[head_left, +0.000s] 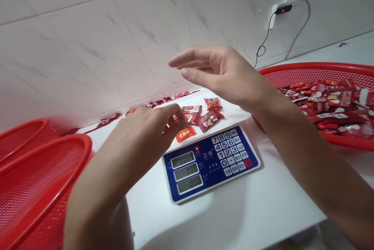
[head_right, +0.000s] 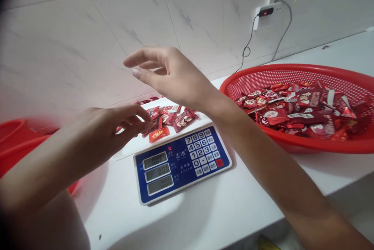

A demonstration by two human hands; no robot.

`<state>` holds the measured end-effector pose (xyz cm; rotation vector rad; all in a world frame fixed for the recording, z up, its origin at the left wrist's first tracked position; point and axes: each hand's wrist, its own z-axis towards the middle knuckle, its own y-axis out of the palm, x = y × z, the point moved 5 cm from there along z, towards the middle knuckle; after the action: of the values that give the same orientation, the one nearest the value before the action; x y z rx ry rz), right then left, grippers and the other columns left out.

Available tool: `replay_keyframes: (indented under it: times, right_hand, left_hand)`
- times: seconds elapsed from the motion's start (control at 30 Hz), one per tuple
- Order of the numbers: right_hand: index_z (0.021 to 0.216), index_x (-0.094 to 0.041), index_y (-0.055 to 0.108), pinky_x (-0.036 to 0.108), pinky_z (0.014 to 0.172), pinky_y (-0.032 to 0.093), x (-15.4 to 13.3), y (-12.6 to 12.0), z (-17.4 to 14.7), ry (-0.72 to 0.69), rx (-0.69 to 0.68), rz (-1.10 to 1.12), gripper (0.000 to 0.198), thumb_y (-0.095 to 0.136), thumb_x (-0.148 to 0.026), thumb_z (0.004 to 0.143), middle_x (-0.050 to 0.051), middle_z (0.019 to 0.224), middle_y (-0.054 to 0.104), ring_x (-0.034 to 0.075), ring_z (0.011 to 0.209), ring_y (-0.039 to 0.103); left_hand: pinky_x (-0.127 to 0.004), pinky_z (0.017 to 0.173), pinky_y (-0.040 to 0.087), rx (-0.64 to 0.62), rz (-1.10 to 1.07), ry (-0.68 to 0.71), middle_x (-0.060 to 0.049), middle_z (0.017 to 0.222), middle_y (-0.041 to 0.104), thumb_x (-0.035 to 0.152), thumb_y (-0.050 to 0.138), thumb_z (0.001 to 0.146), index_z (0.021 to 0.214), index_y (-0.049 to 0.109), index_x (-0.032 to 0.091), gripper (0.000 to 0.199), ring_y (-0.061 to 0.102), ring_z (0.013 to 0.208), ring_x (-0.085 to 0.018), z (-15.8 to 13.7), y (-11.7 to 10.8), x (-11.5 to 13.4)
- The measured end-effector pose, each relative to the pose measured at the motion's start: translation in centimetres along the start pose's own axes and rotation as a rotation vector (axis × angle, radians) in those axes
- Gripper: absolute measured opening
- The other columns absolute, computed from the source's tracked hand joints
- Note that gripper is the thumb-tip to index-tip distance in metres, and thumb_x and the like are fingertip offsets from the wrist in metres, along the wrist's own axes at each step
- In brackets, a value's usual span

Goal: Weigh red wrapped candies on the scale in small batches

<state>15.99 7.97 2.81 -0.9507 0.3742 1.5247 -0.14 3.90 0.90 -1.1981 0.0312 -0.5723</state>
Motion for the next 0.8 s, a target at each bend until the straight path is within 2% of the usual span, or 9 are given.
replay_keyframes:
  times: [0.1,0.17,0.23,0.27,0.37,0.43,0.57,0.67,0.8]
  right_hand:
    - [0.118,-0.021,0.068,0.036,0.100,0.047,0.8,-0.3,0.0,0.048,-0.027,-0.144,0.028,0.057,-0.024,0.093,0.004,0.122,0.068,0.020,0.116,0.061]
    - [0.122,-0.021,0.066,0.036,0.094,0.048,1.9,-0.1,-0.3,0.140,-0.159,-0.342,0.035,0.063,-0.024,0.087,0.006,0.124,0.067,0.023,0.113,0.061]
    - [0.123,-0.020,0.066,0.036,0.088,0.048,3.6,0.3,-0.8,0.284,-0.369,-0.588,0.046,0.073,-0.024,0.077,0.009,0.123,0.067,0.027,0.110,0.062]
    - [0.123,-0.019,0.065,0.036,0.086,0.048,4.4,0.4,-1.1,0.359,-0.465,-0.689,0.050,0.076,-0.026,0.075,0.010,0.123,0.066,0.028,0.109,0.061]
    - [0.118,-0.016,0.066,0.036,0.078,0.046,6.1,0.4,-1.4,0.500,-0.610,-0.823,0.045,0.074,-0.036,0.079,0.012,0.121,0.066,0.027,0.105,0.061]
    - [0.109,-0.016,0.067,0.034,0.071,0.043,6.6,0.6,-1.2,0.504,-0.631,-0.818,0.034,0.070,-0.038,0.083,0.010,0.112,0.068,0.024,0.098,0.061]
    - [0.096,-0.015,0.067,0.030,0.064,0.038,7.0,1.1,-0.5,0.400,-0.576,-0.827,0.022,0.071,-0.027,0.078,0.009,0.096,0.067,0.020,0.088,0.059]
    - [0.088,-0.016,0.066,0.030,0.063,0.037,7.6,1.2,-0.5,0.375,-0.556,-0.828,0.013,0.067,-0.021,0.077,0.008,0.089,0.066,0.019,0.082,0.058]
    - [0.081,-0.018,0.064,0.031,0.063,0.035,8.1,0.7,-0.3,0.344,-0.509,-0.808,0.006,0.064,-0.020,0.076,0.007,0.085,0.065,0.017,0.076,0.056]
  left_hand:
    - [-0.031,0.063,0.046,-0.024,0.084,0.029,-0.002,0.078,0.072,0.039,0.057,0.083,0.085,0.070,0.027,0.018,0.062,0.065,-0.020,1.0,0.1,0.2]
    - [-0.037,0.080,0.052,0.012,0.075,0.049,-0.007,0.105,0.071,0.050,0.059,0.084,0.106,0.068,0.026,0.034,0.067,0.091,-0.025,2.0,0.5,-0.3]
    - [-0.048,0.100,0.047,-0.061,0.077,0.035,-0.014,0.139,0.055,0.061,0.065,0.077,0.135,0.054,0.026,0.068,0.054,0.125,-0.034,2.9,2.0,-1.6]
    - [-0.055,0.106,0.041,-0.166,0.092,-0.002,-0.018,0.152,0.041,0.065,0.068,0.072,0.146,0.042,0.027,0.087,0.042,0.137,-0.040,3.3,3.2,-2.6]
    - [-0.069,0.111,0.027,-0.486,0.111,-0.101,-0.020,0.165,0.009,0.073,0.070,0.064,0.158,0.015,0.030,0.116,0.008,0.150,-0.049,3.7,6.7,-5.4]
    - [-0.068,0.113,0.024,-0.525,0.085,-0.058,-0.016,0.166,0.012,0.074,0.065,0.069,0.157,0.016,0.033,0.109,0.005,0.151,-0.046,3.9,7.9,-5.9]
    - [-0.053,0.113,0.035,-0.377,0.095,0.120,-0.012,0.147,0.049,0.060,0.056,0.085,0.143,0.049,0.028,0.066,0.042,0.136,-0.034,4.2,8.5,-4.3]
    - [-0.052,0.103,0.044,-0.276,0.159,0.076,-0.016,0.132,0.058,0.043,0.048,0.093,0.126,0.062,0.019,0.044,0.055,0.118,-0.034,3.6,8.6,-2.9]
    - [-0.048,0.087,0.050,-0.176,0.187,-0.032,-0.016,0.117,0.063,0.030,0.049,0.091,0.124,0.064,0.019,0.038,0.063,0.095,-0.031,2.9,8.3,-2.0]
